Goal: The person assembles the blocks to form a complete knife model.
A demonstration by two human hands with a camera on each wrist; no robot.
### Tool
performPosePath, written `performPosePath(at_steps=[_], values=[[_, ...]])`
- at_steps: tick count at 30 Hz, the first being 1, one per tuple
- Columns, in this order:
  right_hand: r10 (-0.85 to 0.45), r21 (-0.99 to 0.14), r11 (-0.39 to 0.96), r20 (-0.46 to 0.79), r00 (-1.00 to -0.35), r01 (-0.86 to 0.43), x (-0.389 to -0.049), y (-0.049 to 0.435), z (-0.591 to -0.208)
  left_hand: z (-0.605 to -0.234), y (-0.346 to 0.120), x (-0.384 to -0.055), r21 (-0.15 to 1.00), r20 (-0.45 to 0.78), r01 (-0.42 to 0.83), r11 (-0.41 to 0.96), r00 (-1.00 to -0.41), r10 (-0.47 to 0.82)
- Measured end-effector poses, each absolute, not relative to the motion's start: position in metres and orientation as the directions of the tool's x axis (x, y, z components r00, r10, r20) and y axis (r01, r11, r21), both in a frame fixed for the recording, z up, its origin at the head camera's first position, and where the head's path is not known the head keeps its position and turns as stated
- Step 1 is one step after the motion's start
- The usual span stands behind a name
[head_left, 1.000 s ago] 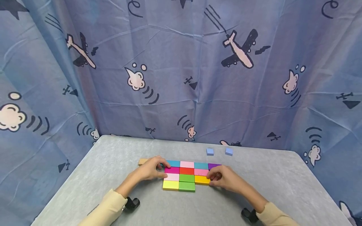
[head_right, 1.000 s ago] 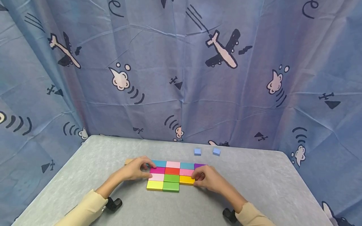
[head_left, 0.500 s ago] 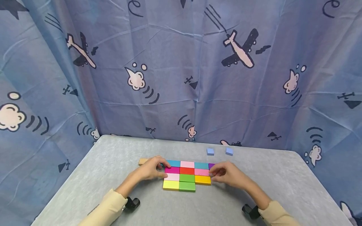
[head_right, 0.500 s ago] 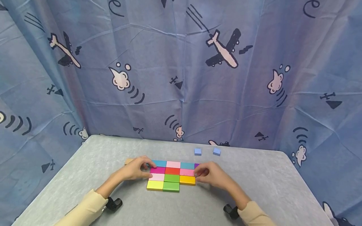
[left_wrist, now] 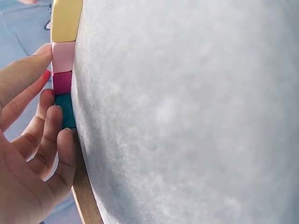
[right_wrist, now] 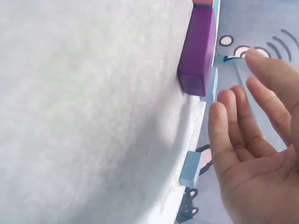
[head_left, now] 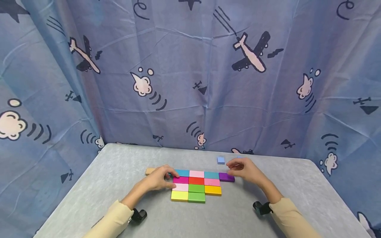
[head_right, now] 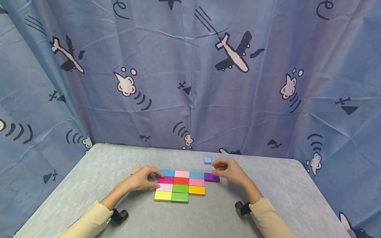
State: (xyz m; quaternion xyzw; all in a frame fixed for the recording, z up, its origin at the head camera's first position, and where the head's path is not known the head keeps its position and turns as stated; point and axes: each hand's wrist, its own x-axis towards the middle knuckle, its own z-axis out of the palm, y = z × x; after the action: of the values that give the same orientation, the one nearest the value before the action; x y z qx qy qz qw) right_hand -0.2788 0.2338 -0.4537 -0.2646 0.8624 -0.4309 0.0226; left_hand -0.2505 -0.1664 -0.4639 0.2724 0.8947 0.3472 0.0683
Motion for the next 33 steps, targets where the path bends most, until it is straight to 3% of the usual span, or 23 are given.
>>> performPosePath(at_steps=[11, 33], values=[[-0.374, -0.775, 0.518, 0.175, -0.911, -0.361, -0.299, 0.226, -0.459, -0.465, -0.167, -0.25, 0.665, 0.059, 0.433, 0.608, -0.842, 0.535], [-0.281, -0.774, 0.54, 0.204, -0.938, -0.33, -0.322, 0.204, -0.47, -0.463, -0.166, -0.25, 0.673, 0.065, 0.437, 0.597, -0.839, 0.54]])
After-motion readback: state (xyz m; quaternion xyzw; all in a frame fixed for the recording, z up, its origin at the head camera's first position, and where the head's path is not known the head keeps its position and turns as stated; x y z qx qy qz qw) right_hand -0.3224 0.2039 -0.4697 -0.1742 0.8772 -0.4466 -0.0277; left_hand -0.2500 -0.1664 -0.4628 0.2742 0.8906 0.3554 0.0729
